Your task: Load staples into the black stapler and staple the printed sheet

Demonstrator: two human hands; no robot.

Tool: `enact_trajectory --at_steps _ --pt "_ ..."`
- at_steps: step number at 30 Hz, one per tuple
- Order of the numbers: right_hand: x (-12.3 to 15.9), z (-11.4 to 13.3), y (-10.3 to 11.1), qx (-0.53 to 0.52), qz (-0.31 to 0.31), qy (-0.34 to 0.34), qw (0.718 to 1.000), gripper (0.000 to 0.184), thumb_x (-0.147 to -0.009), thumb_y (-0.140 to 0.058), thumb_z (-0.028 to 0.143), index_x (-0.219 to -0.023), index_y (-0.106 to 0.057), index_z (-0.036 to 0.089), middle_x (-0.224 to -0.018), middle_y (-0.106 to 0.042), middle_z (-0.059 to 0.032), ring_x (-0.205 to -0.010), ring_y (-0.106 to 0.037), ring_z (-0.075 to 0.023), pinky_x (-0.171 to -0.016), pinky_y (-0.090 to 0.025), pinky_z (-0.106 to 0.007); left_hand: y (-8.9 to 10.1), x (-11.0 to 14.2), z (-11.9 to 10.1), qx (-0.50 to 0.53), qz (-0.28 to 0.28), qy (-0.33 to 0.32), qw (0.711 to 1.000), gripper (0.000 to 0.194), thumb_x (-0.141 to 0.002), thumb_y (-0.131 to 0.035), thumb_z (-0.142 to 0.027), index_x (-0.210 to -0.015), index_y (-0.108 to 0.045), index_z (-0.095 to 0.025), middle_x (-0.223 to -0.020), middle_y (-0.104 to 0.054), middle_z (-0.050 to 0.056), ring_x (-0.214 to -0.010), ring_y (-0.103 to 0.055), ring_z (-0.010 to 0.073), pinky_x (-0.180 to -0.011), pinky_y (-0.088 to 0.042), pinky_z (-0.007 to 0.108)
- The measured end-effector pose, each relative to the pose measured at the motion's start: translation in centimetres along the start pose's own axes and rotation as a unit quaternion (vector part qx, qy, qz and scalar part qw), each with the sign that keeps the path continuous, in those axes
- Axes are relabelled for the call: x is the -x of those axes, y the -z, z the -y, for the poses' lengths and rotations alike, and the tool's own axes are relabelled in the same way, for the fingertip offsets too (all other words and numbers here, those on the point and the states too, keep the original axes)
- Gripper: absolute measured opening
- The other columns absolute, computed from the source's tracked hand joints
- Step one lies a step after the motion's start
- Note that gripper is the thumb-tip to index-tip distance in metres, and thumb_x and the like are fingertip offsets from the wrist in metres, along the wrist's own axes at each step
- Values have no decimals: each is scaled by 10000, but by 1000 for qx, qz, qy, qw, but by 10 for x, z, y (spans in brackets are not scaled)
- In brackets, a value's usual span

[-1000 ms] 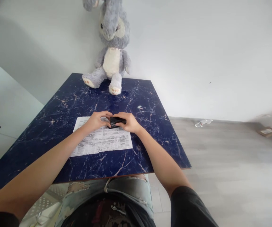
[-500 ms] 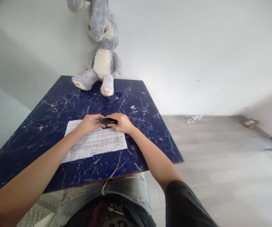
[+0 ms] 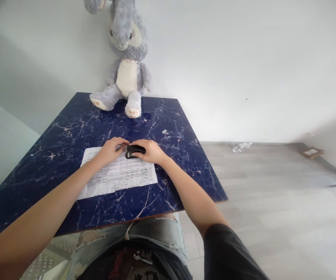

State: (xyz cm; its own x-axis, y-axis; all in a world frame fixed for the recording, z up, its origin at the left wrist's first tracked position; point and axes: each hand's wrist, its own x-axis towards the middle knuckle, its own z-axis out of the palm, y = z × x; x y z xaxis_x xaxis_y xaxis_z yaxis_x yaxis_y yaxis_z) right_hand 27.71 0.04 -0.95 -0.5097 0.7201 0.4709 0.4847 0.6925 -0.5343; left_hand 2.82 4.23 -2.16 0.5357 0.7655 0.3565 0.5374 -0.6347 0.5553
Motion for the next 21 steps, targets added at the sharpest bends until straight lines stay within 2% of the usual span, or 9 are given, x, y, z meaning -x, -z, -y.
enact_trajectory --at_steps 6,8,10,13,16,19,21 --pt "-1 0 -1 23 38 -5 999 374 -954 -737 345 -1300 -657 226 -1225 -759 -82 -1086 -723 -237 -969 -553 -386 -2 0 -1 -33 10 -15 999 263 -947 -530 -155 -1043 -765 -224 -1070 -755 67 -988 -646 271 -953 -515 446" --pt "-2 -2 1 40 56 -12 998 389 -943 -741 310 -1312 -650 228 -1209 -761 -81 -1063 -718 -240 -942 -544 -377 0 0 -2 -39 -15 -2 999 287 -955 -490 -128 -1033 -753 -211 -1078 -747 75 -1007 -646 267 -961 -509 442" --pt "-2 -6 10 50 67 -22 996 384 -922 -751 281 -1291 -661 230 -1195 -764 -79 -1044 -713 -242 -911 -531 -362 4 0 -2 -38 -63 14 997 301 -967 -455 -115 -996 -742 -198 -1062 -741 80 -1015 -651 258 -967 -506 433" --pt "6 -19 40 57 86 -47 994 296 -883 -758 244 -1174 -706 235 -1064 -777 -44 -931 -708 -219 -826 -504 -325 12 1 -3 -26 -136 29 990 308 -965 -435 -98 -911 -723 -191 -980 -731 72 -953 -657 234 -937 -513 398" --pt "25 -41 79 51 81 -109 989 177 -852 -779 302 -1000 -742 214 -881 -754 -18 -795 -680 -201 -746 -479 -312 16 0 -4 -22 -159 39 986 296 -931 -444 -73 -852 -705 -187 -902 -706 63 -863 -643 218 -887 -517 373" --pt "49 -64 110 -25 32 -197 980 352 -867 -756 539 -912 -774 190 -870 -769 -61 -801 -695 -242 -754 -527 -356 17 -1 -5 -14 -149 45 988 286 -918 -453 -70 -839 -702 -188 -875 -698 56 -824 -632 210 -872 -514 360" --pt "61 -73 123 -77 -40 -224 971 535 -947 -581 688 -991 -791 198 -1033 -792 -111 -977 -722 -291 -866 -570 -411 16 -1 -5 -7 -148 43 988 289 -919 -452 -72 -836 -702 -191 -875 -700 53 -818 -628 206 -874 -510 353"
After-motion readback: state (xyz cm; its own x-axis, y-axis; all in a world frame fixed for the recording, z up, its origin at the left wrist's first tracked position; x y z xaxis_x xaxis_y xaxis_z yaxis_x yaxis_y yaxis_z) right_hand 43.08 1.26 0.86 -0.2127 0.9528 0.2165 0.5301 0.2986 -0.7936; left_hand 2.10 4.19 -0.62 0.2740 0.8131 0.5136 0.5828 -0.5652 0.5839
